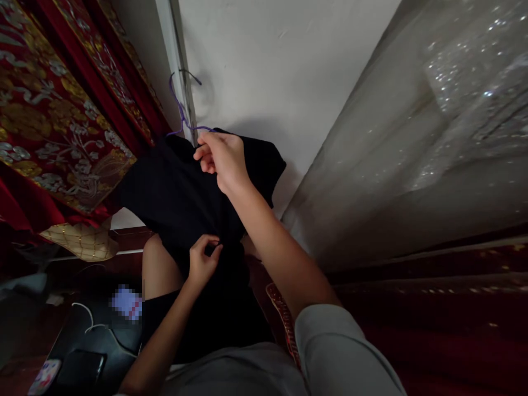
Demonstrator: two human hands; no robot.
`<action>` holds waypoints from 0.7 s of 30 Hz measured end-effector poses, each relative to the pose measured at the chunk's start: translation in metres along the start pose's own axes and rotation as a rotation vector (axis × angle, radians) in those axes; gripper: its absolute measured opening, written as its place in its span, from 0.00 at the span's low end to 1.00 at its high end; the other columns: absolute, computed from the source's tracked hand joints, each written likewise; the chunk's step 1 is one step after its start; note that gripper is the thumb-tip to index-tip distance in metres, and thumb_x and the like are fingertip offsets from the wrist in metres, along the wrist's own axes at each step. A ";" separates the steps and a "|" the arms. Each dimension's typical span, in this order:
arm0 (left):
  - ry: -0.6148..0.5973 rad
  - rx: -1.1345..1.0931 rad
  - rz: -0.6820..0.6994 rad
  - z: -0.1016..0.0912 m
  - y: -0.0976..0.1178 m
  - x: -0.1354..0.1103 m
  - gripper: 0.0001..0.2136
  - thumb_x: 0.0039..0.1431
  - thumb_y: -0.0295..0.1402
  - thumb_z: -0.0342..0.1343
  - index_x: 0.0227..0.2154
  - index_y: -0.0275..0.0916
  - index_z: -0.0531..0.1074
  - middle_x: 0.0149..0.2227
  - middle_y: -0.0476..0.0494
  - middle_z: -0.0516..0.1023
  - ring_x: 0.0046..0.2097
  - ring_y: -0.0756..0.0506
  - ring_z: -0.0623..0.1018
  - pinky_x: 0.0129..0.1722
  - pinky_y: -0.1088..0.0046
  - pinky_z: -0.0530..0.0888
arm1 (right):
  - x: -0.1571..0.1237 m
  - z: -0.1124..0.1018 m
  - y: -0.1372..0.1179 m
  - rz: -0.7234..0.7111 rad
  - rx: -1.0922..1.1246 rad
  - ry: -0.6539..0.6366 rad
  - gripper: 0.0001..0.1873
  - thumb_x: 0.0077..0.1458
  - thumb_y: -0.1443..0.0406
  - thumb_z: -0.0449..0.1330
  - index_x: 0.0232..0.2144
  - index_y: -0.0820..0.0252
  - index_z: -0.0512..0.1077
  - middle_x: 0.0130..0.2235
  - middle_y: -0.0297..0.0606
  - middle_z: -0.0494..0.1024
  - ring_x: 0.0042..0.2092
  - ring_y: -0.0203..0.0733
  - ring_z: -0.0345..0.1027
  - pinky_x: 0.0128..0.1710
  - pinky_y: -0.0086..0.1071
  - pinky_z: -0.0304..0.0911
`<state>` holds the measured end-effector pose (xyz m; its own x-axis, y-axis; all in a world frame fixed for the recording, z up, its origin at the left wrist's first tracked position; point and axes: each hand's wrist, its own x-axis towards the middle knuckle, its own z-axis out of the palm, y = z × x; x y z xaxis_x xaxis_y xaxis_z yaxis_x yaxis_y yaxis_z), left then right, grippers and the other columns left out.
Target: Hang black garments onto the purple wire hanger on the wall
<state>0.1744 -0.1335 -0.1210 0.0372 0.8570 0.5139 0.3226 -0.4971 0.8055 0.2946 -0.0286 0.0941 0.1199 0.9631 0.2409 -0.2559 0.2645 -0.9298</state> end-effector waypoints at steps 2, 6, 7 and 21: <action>-0.097 0.010 0.010 -0.011 0.009 0.015 0.07 0.59 0.25 0.62 0.40 0.39 0.76 0.33 0.47 0.78 0.36 0.46 0.79 0.39 0.70 0.76 | -0.006 -0.001 0.001 -0.029 -0.055 -0.044 0.15 0.62 0.57 0.63 0.29 0.60 0.68 0.22 0.30 0.71 0.18 0.27 0.61 0.15 0.22 0.50; -0.272 0.075 0.063 -0.039 0.033 0.055 0.17 0.58 0.24 0.62 0.50 0.42 0.73 0.34 0.48 0.80 0.37 0.46 0.81 0.43 0.69 0.77 | -0.012 -0.013 0.022 -0.088 -0.176 -0.035 0.13 0.63 0.59 0.61 0.29 0.59 0.68 0.20 0.29 0.72 0.17 0.27 0.60 0.15 0.22 0.50; -0.283 0.095 0.095 -0.046 0.038 0.067 0.18 0.59 0.24 0.62 0.51 0.42 0.72 0.35 0.48 0.80 0.37 0.46 0.81 0.43 0.69 0.77 | -0.010 -0.016 0.029 -0.112 -0.209 -0.022 0.10 0.63 0.60 0.62 0.31 0.58 0.69 0.20 0.28 0.72 0.16 0.27 0.60 0.16 0.22 0.51; -0.057 0.404 0.388 -0.060 0.048 0.200 0.08 0.70 0.29 0.52 0.42 0.39 0.78 0.37 0.44 0.81 0.35 0.47 0.78 0.36 0.71 0.70 | 0.026 -0.007 0.071 -0.050 -0.285 -0.113 0.19 0.67 0.57 0.59 0.25 0.60 0.70 0.17 0.32 0.71 0.16 0.29 0.59 0.16 0.24 0.52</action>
<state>0.1406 0.0058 0.0376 0.2729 0.6329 0.7245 0.6114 -0.6955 0.3773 0.2866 0.0147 0.0327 0.0136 0.9528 0.3033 0.0286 0.3029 -0.9526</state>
